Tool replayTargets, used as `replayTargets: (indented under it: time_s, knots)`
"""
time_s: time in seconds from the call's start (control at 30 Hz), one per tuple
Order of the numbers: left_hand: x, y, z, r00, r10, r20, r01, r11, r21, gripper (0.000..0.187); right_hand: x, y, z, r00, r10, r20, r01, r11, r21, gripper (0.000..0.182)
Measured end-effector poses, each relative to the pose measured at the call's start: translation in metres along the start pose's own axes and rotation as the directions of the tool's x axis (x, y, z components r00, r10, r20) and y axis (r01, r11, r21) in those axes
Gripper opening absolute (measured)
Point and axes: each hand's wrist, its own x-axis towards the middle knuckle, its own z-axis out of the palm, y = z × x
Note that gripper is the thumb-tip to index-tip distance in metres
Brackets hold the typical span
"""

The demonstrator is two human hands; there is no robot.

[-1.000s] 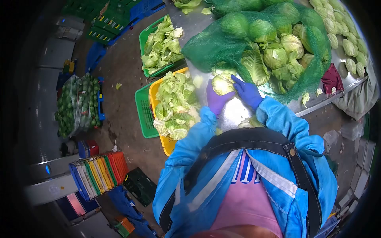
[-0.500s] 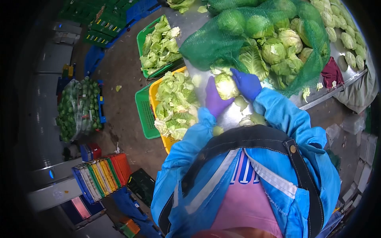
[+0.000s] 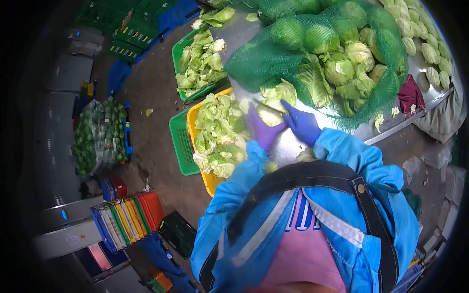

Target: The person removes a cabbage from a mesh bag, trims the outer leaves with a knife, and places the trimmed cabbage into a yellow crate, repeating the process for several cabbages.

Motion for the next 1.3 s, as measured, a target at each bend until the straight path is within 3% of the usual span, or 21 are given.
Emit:
replayTargets:
  time_s: [0.1,0.2,0.27,0.3,0.33,0.4,0.43,0.5,0.53,0.57,0.6,0.7,0.77,0.83,0.87,0.9,0.97,1.0,1.17,1.23,1.3]
  knots:
    - [0.004,-0.011,0.012,0.998,0.015,0.056,-0.007,0.990,-0.143,0.128,-0.011,0.006,0.009,0.992,-0.088,-0.090,0.087,0.996,-0.020,0.050]
    - [0.006,-0.015,0.019,0.999,0.029,0.019,-0.025,0.981,-0.193,0.120,-0.016,0.009,0.006,0.998,-0.031,-0.047,0.027,0.997,-0.071,0.049]
    - [0.007,-0.024,0.022,0.999,0.051,0.017,-0.046,0.977,-0.208,0.118,-0.013,0.014,0.002,0.997,0.083,-0.005,-0.083,0.996,0.020,0.052]
    - [0.008,-0.030,0.021,0.997,0.057,0.048,-0.039,0.946,-0.322,0.117,-0.007,0.017,0.001,0.996,0.084,-0.008,-0.084,0.996,0.021,0.052]
    - [0.008,-0.036,0.020,0.995,0.066,0.081,-0.024,0.902,-0.430,0.116,0.000,0.021,0.003,0.997,0.071,-0.040,-0.064,0.985,0.158,0.054]
    - [0.008,-0.038,0.009,0.988,0.101,0.119,-0.045,0.915,-0.402,0.116,0.016,0.032,0.011,0.995,0.070,-0.076,-0.035,0.919,0.394,0.055]
    - [0.007,-0.039,0.001,0.979,0.135,0.152,-0.070,0.924,-0.376,0.116,0.022,0.038,0.013,0.994,0.076,-0.075,-0.040,0.916,0.399,0.055]
    - [0.003,-0.034,-0.016,0.972,0.131,0.195,-0.055,0.934,-0.354,0.114,0.032,0.047,0.015,0.872,0.290,0.395,-0.486,0.621,0.615,0.049]
    - [0.000,-0.029,-0.025,0.977,0.056,0.207,0.036,0.908,-0.417,0.112,0.032,0.054,0.018,0.846,0.340,0.410,-0.532,0.566,0.629,0.039]
    - [-0.004,-0.026,-0.031,0.975,-0.019,0.223,0.126,0.871,-0.475,0.110,0.030,0.084,0.040,0.901,0.312,0.301,-0.433,0.662,0.611,0.033]
    - [-0.007,-0.038,-0.032,0.951,-0.149,0.271,0.279,0.791,-0.545,0.107,0.026,0.086,0.036,0.891,0.349,0.290,-0.453,0.706,0.543,0.031]
    - [-0.001,-0.048,-0.041,0.898,-0.194,0.394,0.417,0.659,-0.626,0.106,0.016,0.093,0.028,0.920,0.328,0.213,-0.389,0.827,0.406,0.033]
    - [0.007,-0.048,-0.041,0.927,-0.122,0.354,0.316,0.763,-0.564,0.098,0.024,0.083,0.020,0.952,0.269,0.148,-0.304,0.894,0.331,0.038]
    - [0.010,-0.041,-0.038,0.944,0.241,0.226,-0.189,0.955,-0.228,0.088,0.025,0.067,0.010,0.940,0.319,0.125,-0.331,0.749,0.574,0.048]
    - [0.015,-0.028,-0.037,0.922,0.292,0.256,-0.266,0.955,-0.132,0.084,0.030,0.049,-0.007,0.961,0.230,0.155,-0.277,0.802,0.528,0.057]
    - [0.017,-0.028,-0.029,0.919,0.291,0.267,-0.262,0.955,-0.139,0.084,0.033,0.043,-0.007,0.958,0.243,0.154,-0.288,0.800,0.527,0.057]
    - [0.018,-0.039,-0.003,0.946,0.253,0.201,-0.188,0.937,-0.294,0.085,0.038,0.042,-0.008,0.918,0.182,0.352,-0.361,0.749,0.555,0.057]
    - [0.020,-0.047,0.007,0.943,0.246,0.225,-0.155,0.921,-0.357,0.088,0.038,0.051,-0.001,0.948,0.134,0.290,-0.293,0.727,0.621,0.060]
    - [0.006,-0.016,0.010,0.936,0.305,0.176,-0.264,0.938,-0.226,0.106,0.030,0.048,-0.005,0.933,0.188,0.307,-0.339,0.746,0.573,0.057]
    - [0.009,-0.014,0.011,0.967,0.220,0.127,-0.199,0.967,-0.162,0.112,0.025,0.037,-0.007,0.979,0.197,0.045,-0.202,0.952,0.231,0.058]
    - [0.014,-0.022,0.018,0.974,0.208,0.092,-0.193,0.969,-0.156,0.113,0.014,0.022,-0.017,0.987,0.158,0.030,-0.160,0.982,0.096,0.051]
